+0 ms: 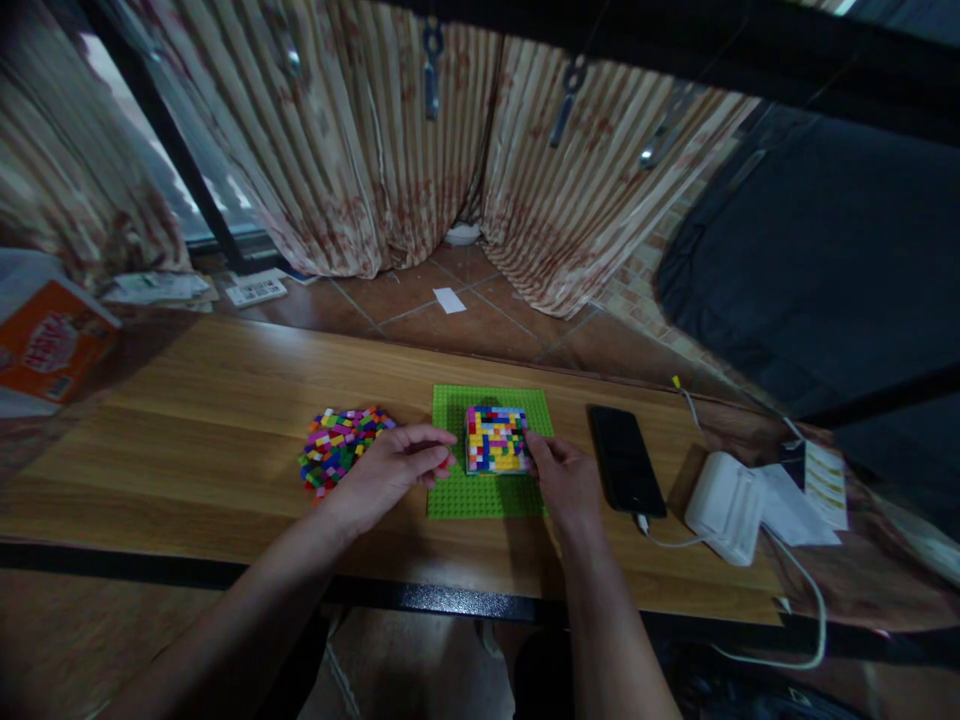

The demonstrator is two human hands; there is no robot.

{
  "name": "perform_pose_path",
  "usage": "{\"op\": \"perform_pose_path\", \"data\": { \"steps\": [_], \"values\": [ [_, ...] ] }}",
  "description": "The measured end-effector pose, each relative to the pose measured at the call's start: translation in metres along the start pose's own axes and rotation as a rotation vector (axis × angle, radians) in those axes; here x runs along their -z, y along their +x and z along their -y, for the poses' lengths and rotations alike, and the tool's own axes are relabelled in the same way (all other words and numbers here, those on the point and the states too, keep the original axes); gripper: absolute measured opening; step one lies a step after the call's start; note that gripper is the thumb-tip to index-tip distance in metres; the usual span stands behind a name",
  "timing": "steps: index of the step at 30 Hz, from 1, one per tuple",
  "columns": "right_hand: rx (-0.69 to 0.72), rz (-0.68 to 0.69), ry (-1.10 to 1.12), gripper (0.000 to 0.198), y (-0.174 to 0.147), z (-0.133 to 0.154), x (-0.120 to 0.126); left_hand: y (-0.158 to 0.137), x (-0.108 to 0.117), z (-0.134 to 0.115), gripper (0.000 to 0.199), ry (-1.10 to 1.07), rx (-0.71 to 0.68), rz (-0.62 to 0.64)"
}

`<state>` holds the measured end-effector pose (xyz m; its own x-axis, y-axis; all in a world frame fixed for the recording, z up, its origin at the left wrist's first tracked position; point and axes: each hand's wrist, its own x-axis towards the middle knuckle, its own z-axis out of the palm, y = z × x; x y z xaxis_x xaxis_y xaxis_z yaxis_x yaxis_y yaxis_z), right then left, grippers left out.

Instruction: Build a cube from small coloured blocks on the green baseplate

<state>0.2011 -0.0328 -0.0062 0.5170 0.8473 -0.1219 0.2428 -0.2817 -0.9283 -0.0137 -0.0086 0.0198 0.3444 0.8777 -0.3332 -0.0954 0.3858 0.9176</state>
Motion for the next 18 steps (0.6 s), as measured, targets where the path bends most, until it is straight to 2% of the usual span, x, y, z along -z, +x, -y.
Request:
{"op": "perform_pose_path", "data": {
  "steps": [6,13,16,18],
  "values": [
    [0.027,-0.060,0.029,0.054,-0.0044,0.0029,-0.0045,0.0018,0.0000,0.0029,0.012,-0.011,-0.008,0.013],
    [0.042,-0.046,0.017,0.053,-0.0027,-0.0010,-0.0033,0.0031,-0.0012,0.0054,0.012,-0.003,-0.028,0.014],
    [0.061,-0.145,0.034,0.053,-0.0014,-0.0014,0.0005,0.0030,-0.0018,0.0041,0.010,-0.035,-0.030,-0.008],
    [0.124,-0.234,0.028,0.050,-0.0035,0.0013,0.0017,0.0030,-0.0024,0.0034,0.008,-0.075,-0.020,-0.032]
  ]
}}
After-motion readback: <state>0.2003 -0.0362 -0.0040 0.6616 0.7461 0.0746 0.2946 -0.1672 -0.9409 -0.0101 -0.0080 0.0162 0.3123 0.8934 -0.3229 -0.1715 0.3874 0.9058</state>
